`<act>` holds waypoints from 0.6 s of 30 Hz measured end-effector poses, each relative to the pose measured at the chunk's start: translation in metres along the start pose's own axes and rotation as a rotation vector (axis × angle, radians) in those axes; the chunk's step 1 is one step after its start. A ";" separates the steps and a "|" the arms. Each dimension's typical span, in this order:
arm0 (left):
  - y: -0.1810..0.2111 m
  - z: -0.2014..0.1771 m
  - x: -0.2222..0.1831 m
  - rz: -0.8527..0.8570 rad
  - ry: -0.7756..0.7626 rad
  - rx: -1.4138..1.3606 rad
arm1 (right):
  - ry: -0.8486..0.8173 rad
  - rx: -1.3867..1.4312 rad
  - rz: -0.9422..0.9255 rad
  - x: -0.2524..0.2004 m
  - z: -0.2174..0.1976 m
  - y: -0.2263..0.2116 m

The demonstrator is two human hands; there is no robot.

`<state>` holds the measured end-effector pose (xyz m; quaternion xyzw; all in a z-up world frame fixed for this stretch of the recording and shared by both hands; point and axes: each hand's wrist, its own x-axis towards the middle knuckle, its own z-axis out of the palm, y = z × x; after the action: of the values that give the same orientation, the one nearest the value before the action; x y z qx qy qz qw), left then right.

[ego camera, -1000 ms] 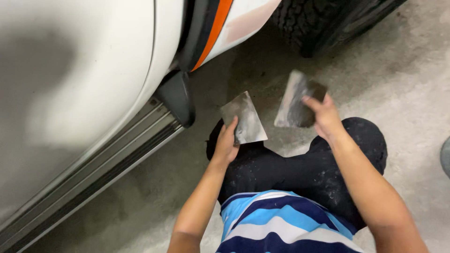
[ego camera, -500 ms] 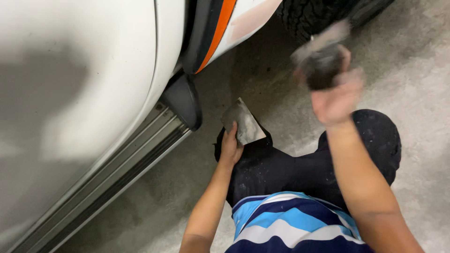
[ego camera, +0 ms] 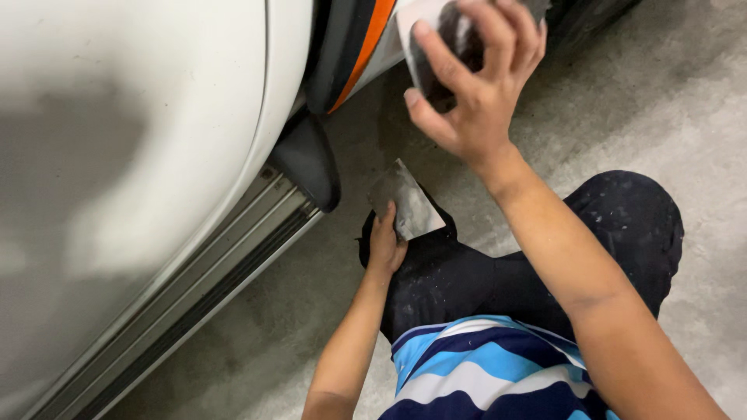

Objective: The person applies body filler to a car's side panel using two metal spreaders. They repeatedly transfer filler between the spreaders and smooth it onto the surface near the wheel arch.

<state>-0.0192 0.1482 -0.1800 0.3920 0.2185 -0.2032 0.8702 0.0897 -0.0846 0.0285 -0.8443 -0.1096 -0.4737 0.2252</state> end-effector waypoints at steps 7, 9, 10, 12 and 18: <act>0.004 0.012 -0.007 -0.031 0.078 0.035 | -0.113 -0.039 -0.050 -0.008 -0.013 -0.009; 0.003 0.015 -0.008 -0.018 0.077 0.040 | -0.152 0.012 -0.022 -0.011 -0.026 -0.012; 0.004 0.016 -0.007 -0.007 0.066 0.043 | -0.136 0.033 0.005 -0.011 -0.030 -0.012; 0.005 0.017 -0.005 0.006 0.038 0.036 | -0.105 0.075 0.064 -0.010 -0.038 -0.010; 0.001 0.016 -0.003 0.024 0.001 0.019 | -0.008 0.084 0.095 -0.006 -0.035 0.007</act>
<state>-0.0176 0.1372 -0.1684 0.4031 0.2120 -0.1946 0.8687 0.0632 -0.1076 0.0367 -0.8401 -0.0901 -0.4543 0.2823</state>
